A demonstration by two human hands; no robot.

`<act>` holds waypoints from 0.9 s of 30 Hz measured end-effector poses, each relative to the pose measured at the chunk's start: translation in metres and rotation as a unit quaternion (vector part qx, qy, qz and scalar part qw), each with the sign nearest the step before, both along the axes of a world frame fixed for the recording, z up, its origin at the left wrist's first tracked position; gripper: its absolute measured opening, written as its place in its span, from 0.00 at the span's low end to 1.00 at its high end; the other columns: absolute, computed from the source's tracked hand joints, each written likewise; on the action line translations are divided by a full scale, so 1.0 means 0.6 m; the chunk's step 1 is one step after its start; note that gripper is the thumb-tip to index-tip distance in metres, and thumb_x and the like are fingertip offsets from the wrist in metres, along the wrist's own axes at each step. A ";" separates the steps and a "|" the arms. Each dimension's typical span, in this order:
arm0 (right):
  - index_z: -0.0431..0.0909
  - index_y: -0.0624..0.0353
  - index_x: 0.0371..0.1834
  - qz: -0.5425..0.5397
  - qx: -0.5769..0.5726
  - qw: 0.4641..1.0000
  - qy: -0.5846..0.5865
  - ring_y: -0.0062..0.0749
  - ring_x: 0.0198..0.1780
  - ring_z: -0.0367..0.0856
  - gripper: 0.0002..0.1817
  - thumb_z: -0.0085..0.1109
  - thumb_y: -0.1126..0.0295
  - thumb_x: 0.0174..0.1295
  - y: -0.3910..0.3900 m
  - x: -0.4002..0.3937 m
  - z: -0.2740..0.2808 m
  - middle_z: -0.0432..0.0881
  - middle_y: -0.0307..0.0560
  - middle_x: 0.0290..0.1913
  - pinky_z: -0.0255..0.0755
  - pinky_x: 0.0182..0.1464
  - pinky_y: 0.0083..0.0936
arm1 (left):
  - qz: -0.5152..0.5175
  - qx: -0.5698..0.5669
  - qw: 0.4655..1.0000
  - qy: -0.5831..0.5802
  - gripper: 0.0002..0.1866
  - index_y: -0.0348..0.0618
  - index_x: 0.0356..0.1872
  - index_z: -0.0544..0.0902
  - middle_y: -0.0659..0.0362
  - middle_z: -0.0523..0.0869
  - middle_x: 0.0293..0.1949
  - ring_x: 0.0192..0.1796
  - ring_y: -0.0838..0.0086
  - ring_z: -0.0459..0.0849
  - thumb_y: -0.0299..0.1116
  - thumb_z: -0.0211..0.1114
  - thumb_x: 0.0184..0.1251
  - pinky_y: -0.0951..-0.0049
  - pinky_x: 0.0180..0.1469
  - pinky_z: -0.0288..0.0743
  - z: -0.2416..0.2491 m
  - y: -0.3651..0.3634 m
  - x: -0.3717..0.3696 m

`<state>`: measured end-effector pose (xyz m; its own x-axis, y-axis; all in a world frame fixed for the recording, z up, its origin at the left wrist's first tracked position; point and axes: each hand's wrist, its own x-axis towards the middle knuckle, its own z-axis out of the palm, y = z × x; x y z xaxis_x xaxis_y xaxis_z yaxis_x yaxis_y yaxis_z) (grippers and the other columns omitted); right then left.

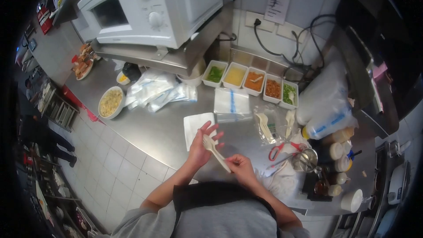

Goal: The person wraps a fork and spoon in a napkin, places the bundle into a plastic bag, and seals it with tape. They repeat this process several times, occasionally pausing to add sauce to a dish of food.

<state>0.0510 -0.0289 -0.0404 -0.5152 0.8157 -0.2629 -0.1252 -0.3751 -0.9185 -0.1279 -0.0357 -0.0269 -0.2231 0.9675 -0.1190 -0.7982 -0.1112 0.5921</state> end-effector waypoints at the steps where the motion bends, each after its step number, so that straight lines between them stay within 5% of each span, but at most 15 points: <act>1: 0.77 0.61 0.33 0.036 -0.005 0.999 0.004 0.17 0.26 0.75 0.02 0.59 0.75 0.60 -0.001 -0.011 -0.004 0.80 0.40 0.29 0.71 0.30 0.16 | 0.019 0.001 0.998 0.054 0.24 0.46 0.62 0.62 0.57 0.76 0.46 0.43 0.69 0.77 0.51 0.37 0.74 0.64 0.42 0.73 -0.019 0.003 -0.016; 3: 0.78 0.61 0.35 0.070 -0.009 0.998 0.006 0.18 0.28 0.76 0.05 0.56 0.72 0.63 -0.003 -0.035 0.004 0.81 0.40 0.31 0.73 0.32 0.17 | 0.097 0.001 0.985 0.142 0.20 0.41 0.55 0.67 0.60 0.72 0.25 0.23 0.77 0.71 0.46 0.40 0.75 0.77 0.25 0.67 -0.012 0.005 -0.029; 6: 0.78 0.62 0.43 0.096 -0.036 0.993 -0.051 0.22 0.34 0.78 0.12 0.50 0.65 0.68 0.001 -0.073 0.021 0.81 0.39 0.34 0.75 0.39 0.21 | 0.134 -0.047 0.974 0.174 0.17 0.40 0.50 0.70 0.62 0.72 0.21 0.21 0.79 0.73 0.43 0.41 0.76 0.80 0.25 0.68 -0.023 0.010 -0.055; 9: 0.74 0.64 0.51 0.122 -0.052 0.991 -0.022 0.27 0.38 0.79 0.18 0.46 0.61 0.69 0.012 -0.109 0.025 0.82 0.44 0.36 0.74 0.43 0.26 | 0.137 -0.036 0.964 0.226 0.13 0.40 0.46 0.71 0.63 0.71 0.21 0.23 0.81 0.72 0.40 0.45 0.75 0.81 0.26 0.68 -0.027 0.005 -0.065; 11: 0.72 0.67 0.50 0.167 0.245 0.935 -0.193 0.43 0.38 0.81 0.16 0.46 0.66 0.67 0.008 -0.143 0.032 0.81 0.57 0.37 0.72 0.44 0.33 | 0.144 -0.021 0.966 0.212 0.12 0.40 0.45 0.71 0.63 0.71 0.21 0.23 0.81 0.72 0.39 0.46 0.75 0.81 0.27 0.68 -0.037 0.012 -0.067; 16: 0.73 0.64 0.47 0.143 0.316 0.900 -0.265 0.46 0.35 0.79 0.12 0.46 0.71 0.64 0.008 -0.196 0.005 0.78 0.57 0.31 0.71 0.40 0.34 | 0.127 -0.028 0.979 0.160 0.12 0.41 0.44 0.71 0.65 0.70 0.23 0.28 0.82 0.72 0.39 0.48 0.74 0.81 0.33 0.69 -0.043 0.021 -0.112; 19: 0.73 0.63 0.46 0.094 0.353 0.888 -0.278 0.51 0.35 0.78 0.11 0.48 0.73 0.62 0.032 -0.201 0.004 0.78 0.59 0.31 0.70 0.39 0.37 | 0.096 0.024 0.981 0.170 0.11 0.40 0.46 0.70 0.62 0.72 0.30 0.35 0.75 0.74 0.36 0.48 0.74 0.73 0.40 0.72 -0.058 0.026 -0.133; 22: 0.76 0.62 0.45 0.034 0.371 0.874 -0.311 0.54 0.36 0.77 0.11 0.51 0.74 0.59 0.091 -0.191 0.011 0.78 0.60 0.33 0.70 0.39 0.38 | 0.134 -0.051 0.966 0.216 0.15 0.39 0.48 0.72 0.58 0.73 0.38 0.41 0.73 0.76 0.40 0.54 0.71 0.73 0.45 0.73 -0.061 0.018 -0.133; 25: 0.77 0.64 0.39 0.099 0.412 0.849 -0.316 0.56 0.41 0.76 0.09 0.55 0.74 0.56 0.145 -0.195 0.013 0.78 0.61 0.37 0.71 0.43 0.39 | -0.123 -0.028 0.798 0.590 0.20 0.38 0.49 0.73 0.51 0.74 0.48 0.49 0.64 0.75 0.33 0.66 0.57 0.67 0.50 0.73 -0.103 -0.004 -0.162; 26: 0.77 0.64 0.39 0.096 0.409 0.850 -0.319 0.56 0.41 0.76 0.09 0.55 0.74 0.56 0.160 -0.201 0.000 0.78 0.61 0.37 0.71 0.43 0.39 | -0.128 -0.026 0.798 0.589 0.20 0.38 0.49 0.73 0.51 0.74 0.48 0.49 0.64 0.75 0.33 0.66 0.57 0.67 0.50 0.73 -0.097 -0.010 -0.164; 27: 0.78 0.64 0.39 0.130 0.419 0.847 -0.299 0.55 0.41 0.77 0.10 0.56 0.73 0.54 0.173 -0.210 -0.020 0.79 0.61 0.37 0.71 0.43 0.38 | -0.095 0.049 0.720 0.686 0.20 0.38 0.48 0.74 0.51 0.74 0.48 0.49 0.61 0.75 0.31 0.67 0.53 0.65 0.50 0.73 -0.094 -0.015 -0.166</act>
